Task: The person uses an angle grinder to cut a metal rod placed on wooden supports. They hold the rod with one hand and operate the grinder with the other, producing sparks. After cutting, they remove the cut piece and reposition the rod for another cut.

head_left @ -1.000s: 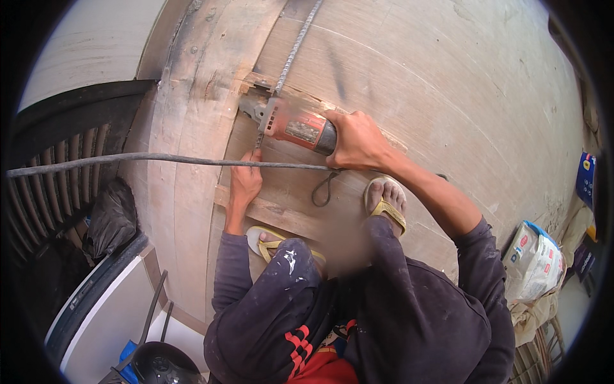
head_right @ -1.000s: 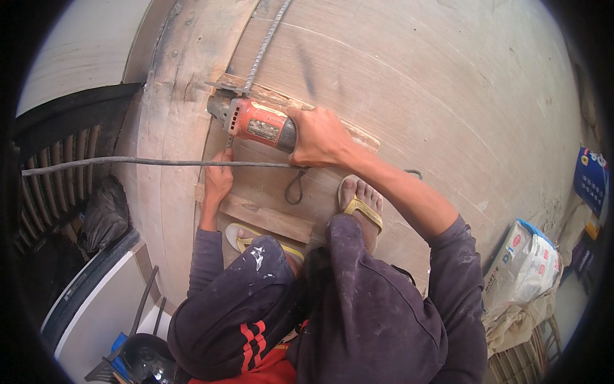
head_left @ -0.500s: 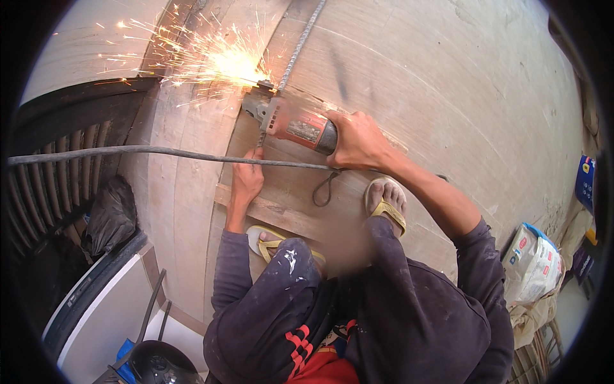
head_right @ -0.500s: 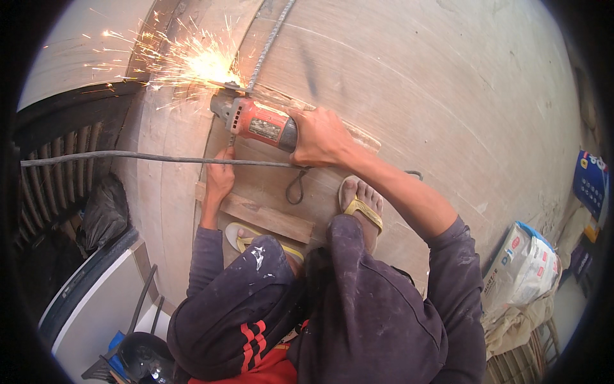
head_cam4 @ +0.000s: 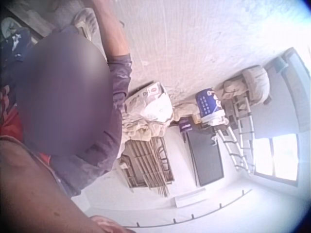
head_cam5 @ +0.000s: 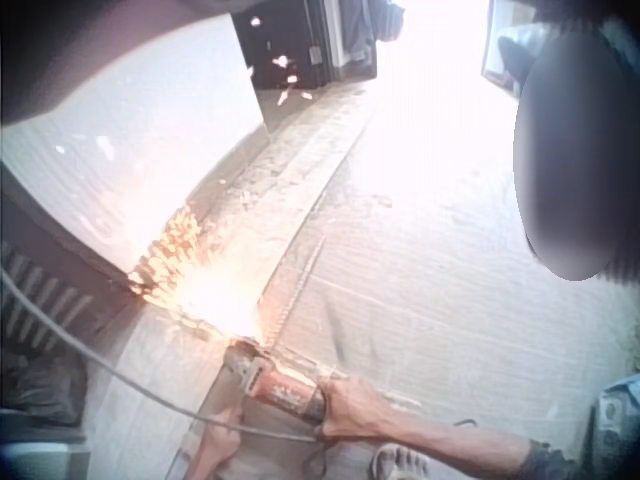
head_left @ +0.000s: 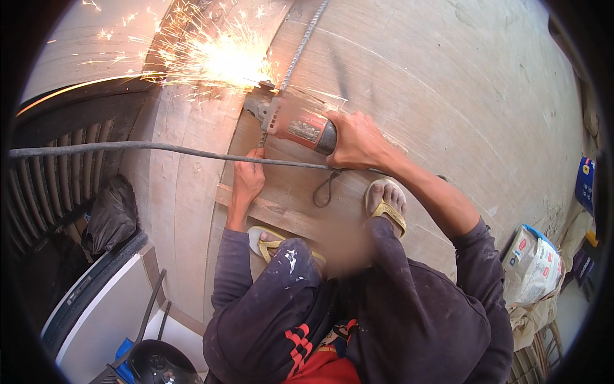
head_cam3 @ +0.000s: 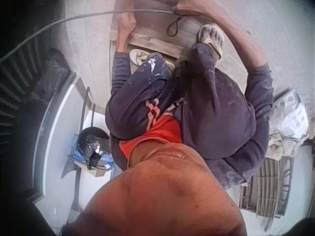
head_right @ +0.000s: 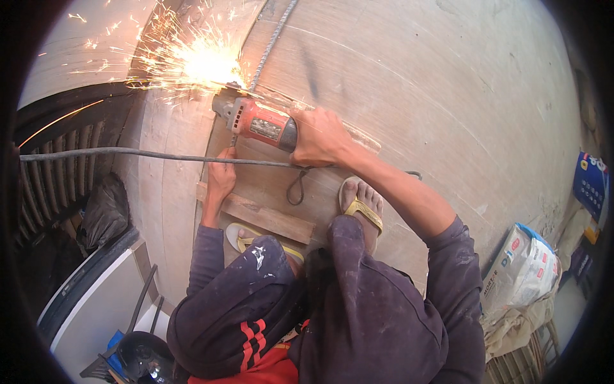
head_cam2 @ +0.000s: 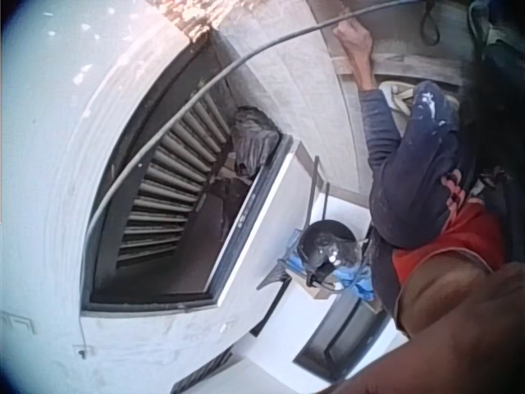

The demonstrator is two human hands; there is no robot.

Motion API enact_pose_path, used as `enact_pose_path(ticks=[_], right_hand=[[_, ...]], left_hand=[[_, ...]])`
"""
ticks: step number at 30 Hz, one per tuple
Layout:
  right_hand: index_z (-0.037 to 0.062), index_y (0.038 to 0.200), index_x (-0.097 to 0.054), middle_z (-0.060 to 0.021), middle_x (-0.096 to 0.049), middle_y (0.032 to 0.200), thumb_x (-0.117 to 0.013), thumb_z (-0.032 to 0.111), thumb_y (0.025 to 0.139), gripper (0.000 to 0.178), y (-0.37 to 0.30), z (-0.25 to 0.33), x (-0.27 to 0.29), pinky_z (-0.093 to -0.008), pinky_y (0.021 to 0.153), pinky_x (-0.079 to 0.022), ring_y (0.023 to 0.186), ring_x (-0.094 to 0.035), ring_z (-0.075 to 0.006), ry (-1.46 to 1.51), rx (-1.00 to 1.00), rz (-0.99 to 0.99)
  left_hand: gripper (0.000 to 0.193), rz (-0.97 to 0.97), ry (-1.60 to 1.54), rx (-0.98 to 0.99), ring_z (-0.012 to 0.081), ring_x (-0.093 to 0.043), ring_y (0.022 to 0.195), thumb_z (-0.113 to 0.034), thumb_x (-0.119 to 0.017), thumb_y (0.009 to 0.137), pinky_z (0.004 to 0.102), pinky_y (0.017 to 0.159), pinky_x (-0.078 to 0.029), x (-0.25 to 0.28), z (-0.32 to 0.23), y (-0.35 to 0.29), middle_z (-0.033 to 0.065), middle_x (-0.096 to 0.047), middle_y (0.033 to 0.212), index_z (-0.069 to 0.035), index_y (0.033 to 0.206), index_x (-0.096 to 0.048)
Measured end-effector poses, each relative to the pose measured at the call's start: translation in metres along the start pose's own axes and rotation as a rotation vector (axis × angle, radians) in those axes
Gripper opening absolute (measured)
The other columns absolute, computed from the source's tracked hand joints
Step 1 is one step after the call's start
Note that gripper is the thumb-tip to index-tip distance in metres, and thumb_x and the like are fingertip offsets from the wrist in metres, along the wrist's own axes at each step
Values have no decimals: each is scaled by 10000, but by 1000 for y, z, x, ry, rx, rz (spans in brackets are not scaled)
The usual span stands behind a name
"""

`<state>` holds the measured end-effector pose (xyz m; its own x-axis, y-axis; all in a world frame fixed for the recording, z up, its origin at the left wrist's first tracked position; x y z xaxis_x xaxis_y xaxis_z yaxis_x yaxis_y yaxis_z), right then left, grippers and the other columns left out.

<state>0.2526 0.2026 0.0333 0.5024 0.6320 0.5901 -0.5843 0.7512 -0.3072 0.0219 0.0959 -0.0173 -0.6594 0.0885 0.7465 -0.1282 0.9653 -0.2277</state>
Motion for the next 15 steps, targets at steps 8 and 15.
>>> enact_pose_path(ticks=[8,15], right_hand=[[-18,947,-642,-267,-658,765,-699,192,566,438,3,1,-3,-482,724,-532,769,-663,-441,25,23,3],[-22,963,-639,-269,-658,767,-695,202,565,460,6,-1,-7,-482,721,-531,773,-662,-438,15,1,74]], left_hand=[[181,-46,83,-48,440,-628,771,-99,-523,954,470,621,-477,1,2,-4,270,-612,796,29,1022,-631],[151,-86,146,-7,453,-624,695,-123,-539,955,492,560,-465,-2,4,-8,271,-594,699,6,964,-617]])
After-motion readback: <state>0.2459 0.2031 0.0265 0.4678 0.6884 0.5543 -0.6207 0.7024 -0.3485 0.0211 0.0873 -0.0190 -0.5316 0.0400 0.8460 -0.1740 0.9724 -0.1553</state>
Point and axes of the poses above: each hand's wrist, its own y-axis towards the middle knuckle, its own x-axis out of the back of the hand, z = x × y, the point moved 7 cm from there along y, towards the middle knuckle
